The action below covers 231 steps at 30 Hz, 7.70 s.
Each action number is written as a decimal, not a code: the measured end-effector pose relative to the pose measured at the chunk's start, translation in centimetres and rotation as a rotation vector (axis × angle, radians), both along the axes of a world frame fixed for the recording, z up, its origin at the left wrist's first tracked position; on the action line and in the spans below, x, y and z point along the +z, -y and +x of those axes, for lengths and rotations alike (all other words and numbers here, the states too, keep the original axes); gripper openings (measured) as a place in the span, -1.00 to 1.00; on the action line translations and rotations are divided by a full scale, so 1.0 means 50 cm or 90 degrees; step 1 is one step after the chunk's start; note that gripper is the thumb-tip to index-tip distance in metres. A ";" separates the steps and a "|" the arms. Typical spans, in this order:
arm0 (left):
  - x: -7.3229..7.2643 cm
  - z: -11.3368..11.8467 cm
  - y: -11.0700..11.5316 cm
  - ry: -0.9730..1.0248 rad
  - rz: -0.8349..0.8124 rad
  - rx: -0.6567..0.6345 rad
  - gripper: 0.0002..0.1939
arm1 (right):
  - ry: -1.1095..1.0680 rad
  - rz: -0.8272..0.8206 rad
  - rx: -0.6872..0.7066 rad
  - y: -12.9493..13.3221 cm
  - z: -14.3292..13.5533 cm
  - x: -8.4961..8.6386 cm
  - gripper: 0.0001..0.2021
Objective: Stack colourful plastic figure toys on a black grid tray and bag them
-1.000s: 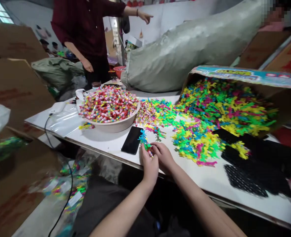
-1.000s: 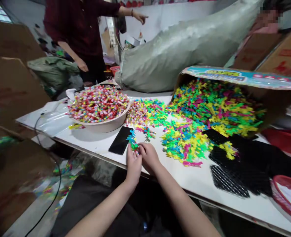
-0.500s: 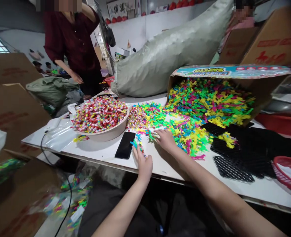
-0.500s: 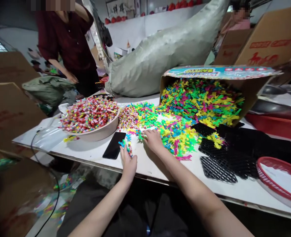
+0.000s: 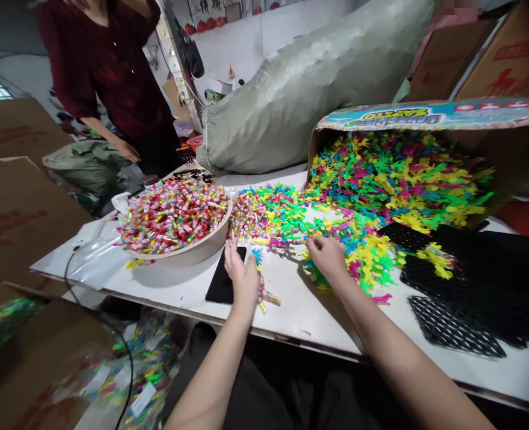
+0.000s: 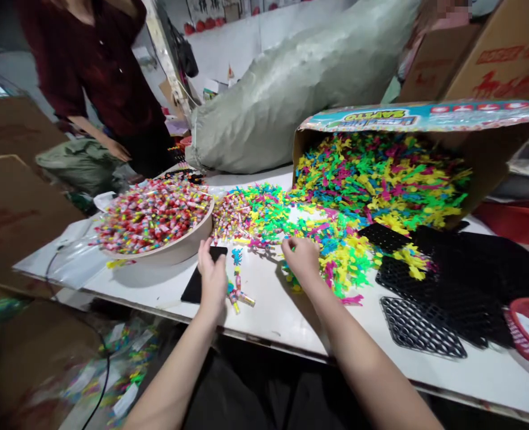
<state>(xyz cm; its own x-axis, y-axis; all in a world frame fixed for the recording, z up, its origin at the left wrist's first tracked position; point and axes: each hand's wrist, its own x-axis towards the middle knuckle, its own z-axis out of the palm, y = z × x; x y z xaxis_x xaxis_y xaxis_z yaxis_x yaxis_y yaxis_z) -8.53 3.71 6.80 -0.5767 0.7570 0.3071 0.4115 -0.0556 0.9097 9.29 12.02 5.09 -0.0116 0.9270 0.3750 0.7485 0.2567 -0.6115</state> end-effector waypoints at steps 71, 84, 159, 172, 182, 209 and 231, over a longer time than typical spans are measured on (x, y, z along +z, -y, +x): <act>-0.005 -0.073 0.053 -0.297 -0.242 -0.221 -0.62 | 0.197 0.035 0.219 0.017 0.005 0.009 -0.62; -0.001 -0.076 0.063 -0.224 -0.166 -0.198 -0.65 | 0.207 0.013 -0.002 -0.038 0.070 -0.014 -0.69; -0.023 -0.057 0.014 0.500 0.208 -0.163 -0.71 | -0.962 -0.481 0.410 0.114 -0.191 0.007 -0.72; -0.028 -0.062 0.021 0.369 0.190 -0.126 -0.74 | -0.805 -0.329 0.369 0.122 -0.188 0.006 -0.72; -0.035 -0.070 0.025 0.462 0.126 -0.193 -0.73 | -0.667 -0.188 0.364 0.131 -0.184 0.005 -0.79; -0.006 -0.094 0.021 0.439 0.071 -0.260 -0.72 | -0.334 -0.017 0.371 0.078 -0.161 0.002 -0.85; -0.009 -0.177 0.033 0.447 0.157 -0.011 -0.78 | 0.204 0.040 0.028 -0.028 -0.129 0.000 -0.72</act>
